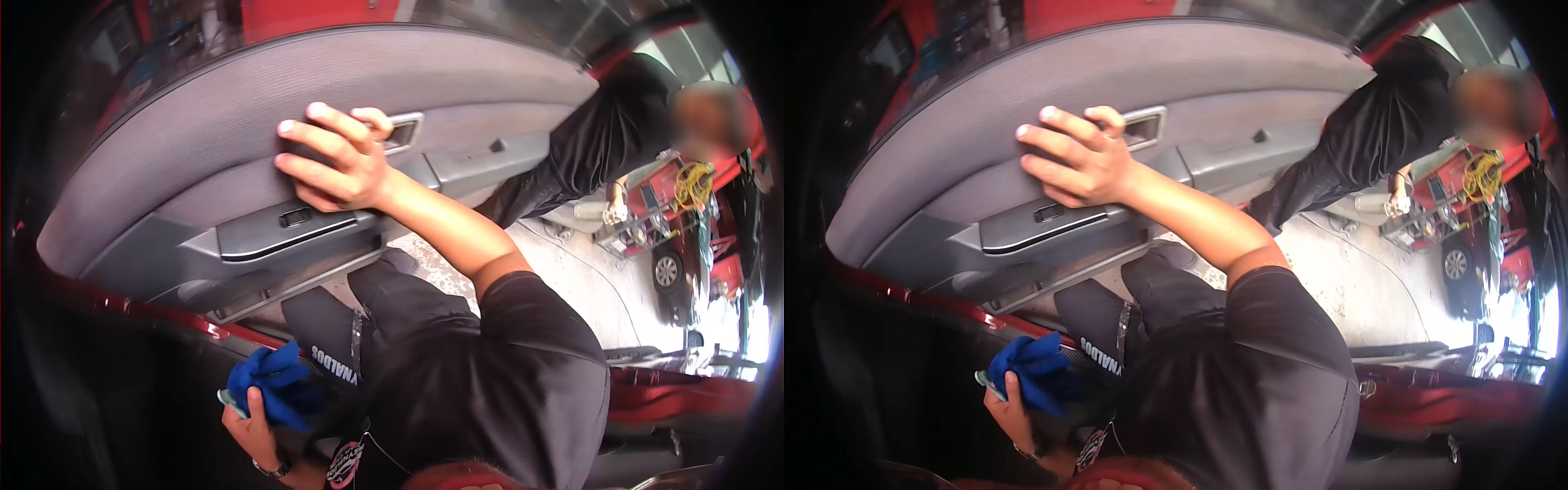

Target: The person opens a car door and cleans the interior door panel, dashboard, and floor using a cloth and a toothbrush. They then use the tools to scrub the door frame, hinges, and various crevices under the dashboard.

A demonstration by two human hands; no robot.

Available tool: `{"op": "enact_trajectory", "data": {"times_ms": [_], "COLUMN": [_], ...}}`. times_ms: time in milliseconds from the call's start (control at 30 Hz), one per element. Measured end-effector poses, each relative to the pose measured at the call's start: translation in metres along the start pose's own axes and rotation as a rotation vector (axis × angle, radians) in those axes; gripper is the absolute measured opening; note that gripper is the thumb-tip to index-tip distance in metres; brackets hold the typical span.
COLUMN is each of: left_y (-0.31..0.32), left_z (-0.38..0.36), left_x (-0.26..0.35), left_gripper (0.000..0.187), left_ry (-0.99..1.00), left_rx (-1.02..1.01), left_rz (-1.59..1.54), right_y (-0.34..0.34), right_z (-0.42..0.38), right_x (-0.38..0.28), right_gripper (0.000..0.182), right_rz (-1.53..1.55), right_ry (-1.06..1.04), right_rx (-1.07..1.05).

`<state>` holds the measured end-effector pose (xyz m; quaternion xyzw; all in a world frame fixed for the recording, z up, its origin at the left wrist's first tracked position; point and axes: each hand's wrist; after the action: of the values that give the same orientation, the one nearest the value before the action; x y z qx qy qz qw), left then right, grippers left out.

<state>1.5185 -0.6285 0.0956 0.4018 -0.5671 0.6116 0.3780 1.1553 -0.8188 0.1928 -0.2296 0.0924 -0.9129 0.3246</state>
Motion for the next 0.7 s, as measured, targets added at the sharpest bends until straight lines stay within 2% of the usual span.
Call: {"op": "enact_trajectory", "data": {"times_ms": [100,167,233,300,467,567,633,667,700], "left_y": [-0.003,-0.002,-0.004,-0.002,-0.002,0.000,-0.004,-0.005,-0.007], "left_z": [-0.001,0.003,0.007,0.004,0.008,0.009,0.003,-0.005,-0.004], "left_x": [-0.018,-0.027,-0.030,-0.012,-0.008,-0.032,-0.018,-0.019,-0.012], "left_gripper": [0.036,0.037,0.037,0.041,0.041,0.036,0.033,0.029,0.024], "left_ry": [-0.043,-0.054,-0.058,-0.105,-0.115,-0.010,-0.060,-0.181,-0.196], "left_rx": [-0.025,-0.031,-0.035,-0.041,-0.074,0.002,-0.003,0.050,0.083], "left_rz": [0.039,0.018,0.054,0.159,0.160,0.048,0.029,-0.002,-0.052], "right_y": [-0.018,-0.036,-0.062,-0.076,-0.074,-0.069,-0.064,-0.060,-0.054], "right_z": [-0.003,-0.026,-0.057,-0.071,-0.079,-0.085,-0.094,-0.095,-0.095], "right_x": [0.000,-0.005,-0.013,-0.012,-0.006,0.004,0.013,0.017,0.022], "right_gripper": [0.042,0.046,0.049,0.044,0.033,0.026,0.023,0.021,0.018], "right_rz": [0.091,0.124,0.008,-0.136,-0.145,-0.173,-0.171,-0.168,-0.136], "right_ry": [0.038,0.121,0.233,0.431,0.408,0.407,0.319,0.313,0.319], "right_rx": [-0.179,-0.183,-0.157,-0.153,-0.227,-0.316,-0.266,-0.277,-0.305]}}
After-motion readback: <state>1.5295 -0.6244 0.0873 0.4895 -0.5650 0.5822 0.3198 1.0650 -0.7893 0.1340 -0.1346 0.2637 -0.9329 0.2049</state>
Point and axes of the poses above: each hand's wrist, its own z-axis towards the middle knuckle, its own y-axis out of the palm, x = y × z, and after that the axes turned 15 degrees about z, right-handed
